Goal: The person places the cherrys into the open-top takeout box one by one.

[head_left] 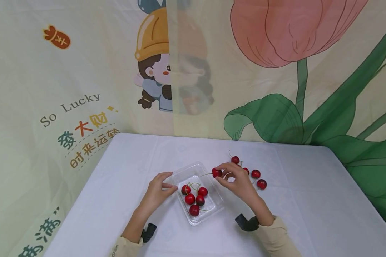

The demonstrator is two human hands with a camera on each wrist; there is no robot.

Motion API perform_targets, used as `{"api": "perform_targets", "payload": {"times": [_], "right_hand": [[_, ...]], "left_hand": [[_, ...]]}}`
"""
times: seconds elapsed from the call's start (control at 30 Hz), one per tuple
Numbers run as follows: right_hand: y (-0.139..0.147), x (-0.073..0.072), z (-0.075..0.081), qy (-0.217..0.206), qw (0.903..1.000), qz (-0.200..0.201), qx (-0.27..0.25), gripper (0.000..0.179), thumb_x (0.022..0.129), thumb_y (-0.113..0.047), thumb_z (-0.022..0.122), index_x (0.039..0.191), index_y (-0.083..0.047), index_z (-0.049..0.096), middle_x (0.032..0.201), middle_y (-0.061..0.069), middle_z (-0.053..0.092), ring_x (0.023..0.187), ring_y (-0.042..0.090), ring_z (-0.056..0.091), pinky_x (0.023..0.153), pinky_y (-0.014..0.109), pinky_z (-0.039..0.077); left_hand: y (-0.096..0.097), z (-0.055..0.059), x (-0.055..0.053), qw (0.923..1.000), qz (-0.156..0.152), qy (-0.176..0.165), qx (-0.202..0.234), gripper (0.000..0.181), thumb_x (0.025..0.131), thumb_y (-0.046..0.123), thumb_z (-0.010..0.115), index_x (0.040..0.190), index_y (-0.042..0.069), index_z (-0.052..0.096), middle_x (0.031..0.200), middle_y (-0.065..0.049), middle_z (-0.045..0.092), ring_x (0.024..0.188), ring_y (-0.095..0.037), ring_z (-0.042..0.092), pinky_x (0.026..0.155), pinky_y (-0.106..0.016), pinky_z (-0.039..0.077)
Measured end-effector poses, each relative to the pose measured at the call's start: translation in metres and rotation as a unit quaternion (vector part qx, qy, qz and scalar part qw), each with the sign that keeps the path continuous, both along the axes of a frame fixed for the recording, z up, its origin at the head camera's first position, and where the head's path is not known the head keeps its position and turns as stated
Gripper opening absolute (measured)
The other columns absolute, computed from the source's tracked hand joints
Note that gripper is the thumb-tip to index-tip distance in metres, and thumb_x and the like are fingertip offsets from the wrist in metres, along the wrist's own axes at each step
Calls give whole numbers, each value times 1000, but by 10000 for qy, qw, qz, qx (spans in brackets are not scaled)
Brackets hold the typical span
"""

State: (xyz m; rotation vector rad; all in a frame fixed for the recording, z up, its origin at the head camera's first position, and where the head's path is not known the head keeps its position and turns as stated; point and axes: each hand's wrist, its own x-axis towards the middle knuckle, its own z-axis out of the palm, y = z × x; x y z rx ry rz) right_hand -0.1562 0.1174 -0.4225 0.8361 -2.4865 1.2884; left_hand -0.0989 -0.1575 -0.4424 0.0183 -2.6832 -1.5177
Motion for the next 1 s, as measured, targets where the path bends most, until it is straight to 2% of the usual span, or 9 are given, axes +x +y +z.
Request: {"api": "perform_targets", "payload": {"times": [0.17, 0.37, 0.6, 0.7, 1.0], "right_hand": [[-20, 8, 0, -371, 9945, 866, 453, 29, 79, 1, 78, 107, -4, 69, 104, 11, 68, 79, 17, 65, 71, 30, 60], [-35, 12, -5, -845, 9849, 1232, 877, 27, 82, -2, 76, 108, -4, 68, 103, 9, 67, 76, 10, 59, 70, 26, 58], [-45, 13, -11, -952, 9782, 1422, 1174, 24, 84, -2, 75, 107, -3, 69, 100, 8, 67, 73, 14, 56, 65, 16, 53], [-49, 13, -13, -928, 9771, 1412, 1293, 24, 84, -1, 74, 107, -2, 69, 98, 8, 67, 72, 17, 56, 63, 16, 51], [-55, 14, -14, -1045, 9744, 1278, 1524, 26, 84, -2, 74, 109, -3, 68, 95, 6, 65, 70, 13, 52, 60, 16, 48]], "left_hand": [[0, 0, 0, 10000, -16, 15, 51, 54, 84, 6, 75, 132, -6, 53, 133, -25, 51, 96, -32, 68, 73, -35, 60], [0, 1, 1, 10000, -22, -57, 33, 54, 85, 6, 74, 133, -6, 53, 134, -25, 51, 97, -32, 67, 73, -35, 60], [0, 1, 0, 10000, 4, -62, 8, 54, 85, 7, 74, 134, -5, 52, 134, -24, 51, 97, -31, 67, 74, -35, 60], [0, 1, 1, 10000, 17, -81, 20, 55, 85, 8, 74, 134, -5, 52, 134, -24, 51, 97, -31, 67, 74, -35, 60], [-1, 2, 1, 9999, -17, -103, -1, 56, 85, 8, 74, 134, -5, 51, 134, -24, 50, 97, -31, 67, 75, -35, 60]]}}
